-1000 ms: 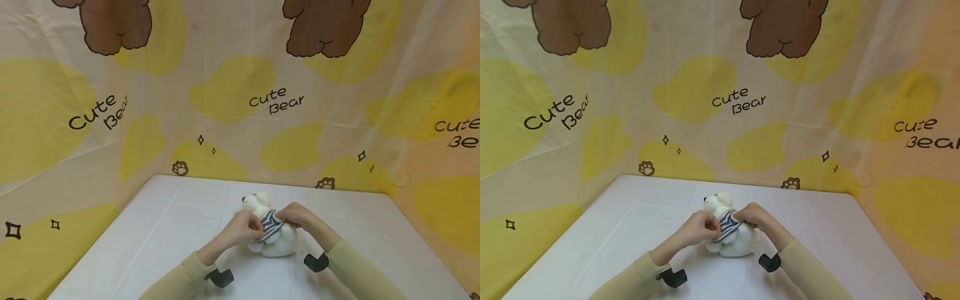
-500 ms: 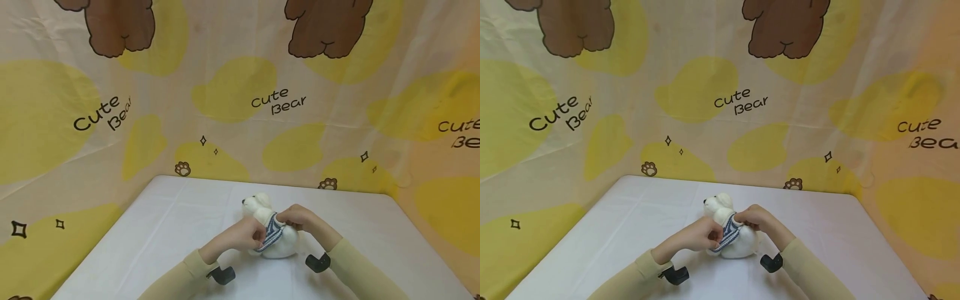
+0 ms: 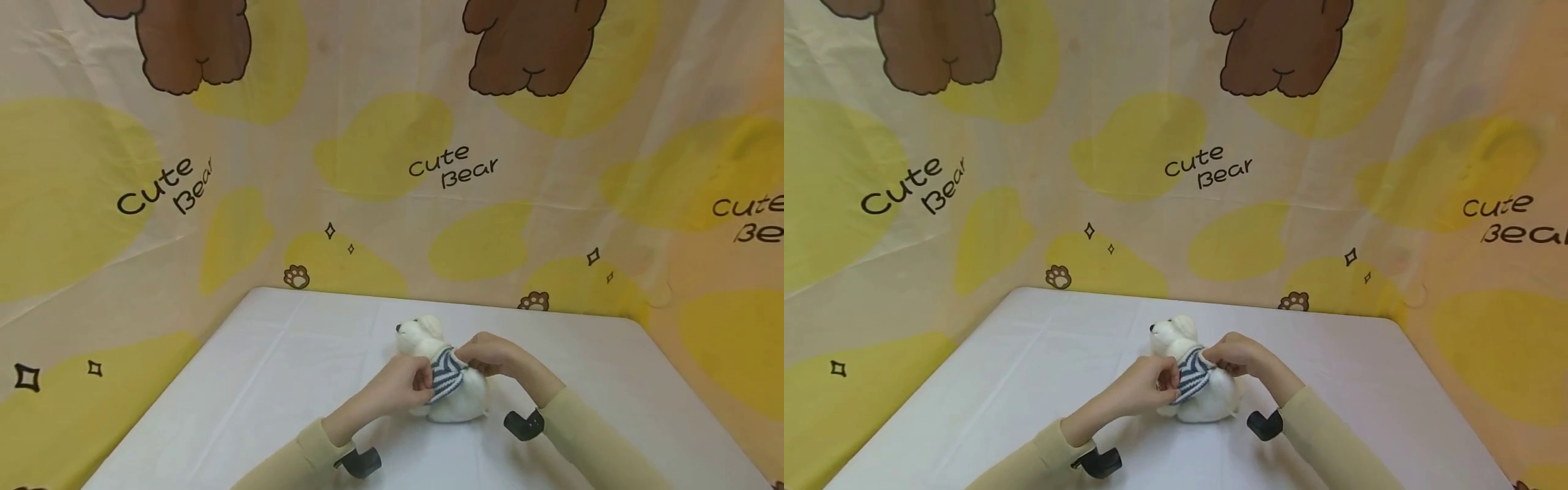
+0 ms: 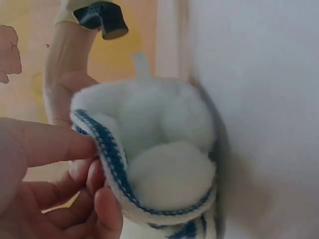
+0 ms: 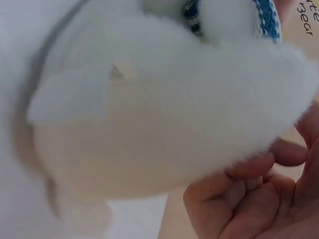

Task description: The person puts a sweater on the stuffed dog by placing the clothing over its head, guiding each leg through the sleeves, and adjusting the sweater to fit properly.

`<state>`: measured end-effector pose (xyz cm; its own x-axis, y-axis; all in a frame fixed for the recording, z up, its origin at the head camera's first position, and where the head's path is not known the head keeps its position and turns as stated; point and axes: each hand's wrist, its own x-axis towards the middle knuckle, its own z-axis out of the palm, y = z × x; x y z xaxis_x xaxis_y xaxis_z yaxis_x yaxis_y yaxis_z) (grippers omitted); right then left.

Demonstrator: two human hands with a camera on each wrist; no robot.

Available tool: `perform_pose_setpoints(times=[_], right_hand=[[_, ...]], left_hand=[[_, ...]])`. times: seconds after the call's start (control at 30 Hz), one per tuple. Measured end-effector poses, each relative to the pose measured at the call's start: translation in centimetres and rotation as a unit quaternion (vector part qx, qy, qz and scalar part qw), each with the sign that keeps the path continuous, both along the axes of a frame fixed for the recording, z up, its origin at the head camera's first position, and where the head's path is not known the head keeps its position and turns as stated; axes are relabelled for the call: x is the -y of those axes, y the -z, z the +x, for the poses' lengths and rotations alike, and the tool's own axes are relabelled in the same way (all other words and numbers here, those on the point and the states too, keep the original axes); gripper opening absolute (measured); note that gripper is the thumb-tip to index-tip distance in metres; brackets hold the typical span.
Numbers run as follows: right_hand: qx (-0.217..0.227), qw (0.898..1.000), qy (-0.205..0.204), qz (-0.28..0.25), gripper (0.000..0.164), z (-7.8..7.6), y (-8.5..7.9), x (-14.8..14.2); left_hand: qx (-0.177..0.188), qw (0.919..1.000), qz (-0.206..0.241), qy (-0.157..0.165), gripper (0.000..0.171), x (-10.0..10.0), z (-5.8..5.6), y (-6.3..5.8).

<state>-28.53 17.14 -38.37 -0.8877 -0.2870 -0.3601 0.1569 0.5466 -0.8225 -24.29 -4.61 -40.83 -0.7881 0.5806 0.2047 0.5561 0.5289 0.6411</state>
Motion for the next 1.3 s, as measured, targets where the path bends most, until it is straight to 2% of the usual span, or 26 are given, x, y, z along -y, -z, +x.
perform_pose_setpoints(times=[0.13, 0.2, 0.27, 0.37, 0.47, 0.53, 0.63, 0.87, 1.03, 1.17, 1.3], right_hand=[[0.009, 1.0, -0.02, -0.002, 0.023, -0.2, -0.5, -0.2], [0.018, 1.0, -0.024, -0.007, 0.025, -0.2, -0.5, -0.3], [0.023, 0.999, -0.031, -0.012, 0.024, -0.2, -0.5, -0.4], [0.026, 0.998, -0.05, -0.02, 0.023, -0.2, -0.5, -0.5], [0.027, 0.997, -0.067, -0.024, 0.023, -0.2, -0.6, -0.7], [0.029, 0.996, -0.077, -0.026, 0.023, -0.2, -0.6, -0.7], [0.035, 0.995, -0.087, -0.027, 0.024, -0.2, -0.7, -0.8], [0.029, 0.994, -0.101, -0.019, 0.028, -0.2, -0.8, -0.3], [0.018, 0.996, -0.083, 0.0, 0.031, -0.2, -1.0, 0.3], [0.022, 0.998, -0.061, 0.006, 0.029, -0.1, -0.9, 0.6], [0.036, 0.998, -0.051, -0.002, 0.024, -0.1, -0.6, 0.5]], left_hand=[[0.049, 0.9973, 0.053, -0.01, 0.017, -0.1, 0.3, -0.7], [0.066, 0.9941, 0.084, -0.019, 0.02, -0.3, 0.5, -0.7], [0.053, 0.9932, 0.1, -0.028, 0.024, -0.6, 0.6, -0.4], [-0.005, 0.9949, 0.094, -0.037, 0.031, -1.1, 0.9, 0.1], [-0.063, 0.9941, 0.077, -0.043, 0.03, -1.6, 1.1, 0.5], [-0.08, 0.9927, 0.081, -0.041, 0.026, -1.9, 1.1, 0.7], [-0.084, 0.9911, 0.097, -0.034, 0.019, -1.9, 1.1, 0.9], [-0.051, 0.9891, 0.136, -0.025, 0.013, -1.6, 1.2, 0.8], [-0.045, 0.9944, 0.095, 0.013, 0.011, -1.6, 1.3, 0.3], [-0.066, 0.9968, 0.037, 0.025, 0.01, -1.5, 1.3, 0.1], [-0.071, 0.9968, 0.0, 0.035, 0.008, -1.1, 1.2, 0.1]])
